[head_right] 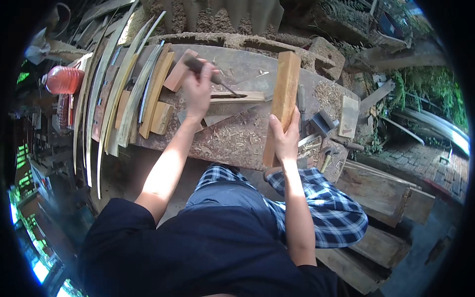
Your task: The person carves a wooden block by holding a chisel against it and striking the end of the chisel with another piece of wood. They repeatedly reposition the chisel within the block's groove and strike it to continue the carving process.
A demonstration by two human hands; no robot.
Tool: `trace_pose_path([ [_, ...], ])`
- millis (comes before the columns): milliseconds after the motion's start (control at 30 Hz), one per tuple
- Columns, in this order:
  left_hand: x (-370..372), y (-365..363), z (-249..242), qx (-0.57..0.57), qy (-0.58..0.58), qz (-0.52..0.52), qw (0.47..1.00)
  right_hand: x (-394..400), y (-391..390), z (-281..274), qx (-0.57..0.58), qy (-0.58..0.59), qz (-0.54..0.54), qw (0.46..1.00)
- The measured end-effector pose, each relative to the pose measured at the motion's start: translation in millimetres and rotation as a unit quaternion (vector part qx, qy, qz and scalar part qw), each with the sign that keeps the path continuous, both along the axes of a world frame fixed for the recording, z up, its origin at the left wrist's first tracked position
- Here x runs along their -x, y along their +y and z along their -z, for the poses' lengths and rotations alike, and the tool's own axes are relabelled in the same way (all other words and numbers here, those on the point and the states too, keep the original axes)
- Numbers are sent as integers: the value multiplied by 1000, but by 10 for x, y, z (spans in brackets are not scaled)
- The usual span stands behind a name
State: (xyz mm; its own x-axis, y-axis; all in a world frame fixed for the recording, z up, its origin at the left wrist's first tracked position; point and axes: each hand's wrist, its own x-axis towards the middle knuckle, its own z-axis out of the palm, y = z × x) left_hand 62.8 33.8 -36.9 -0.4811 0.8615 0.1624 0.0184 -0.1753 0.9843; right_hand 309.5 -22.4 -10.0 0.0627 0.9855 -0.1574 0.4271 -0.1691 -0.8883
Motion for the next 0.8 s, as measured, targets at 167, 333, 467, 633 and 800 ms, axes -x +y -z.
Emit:
trace_pose_path([
  [167,590,136,273,71,95,-13,993,-233,-277,462,109,28,52,992],
  [333,772,-101,822,261,453,262,811,-241,-483,526,123,6,64,990],
  [467,762,-173,871,349,461,292,762,-168,-545,407,139,-47,35,989],
  [633,892,-210,843,466,231,432,737,-96,-522,360,154,-73,42,985],
  [800,1010,-460,1184,408,300,294,810,-29,-495,309,172,-42,53,983],
])
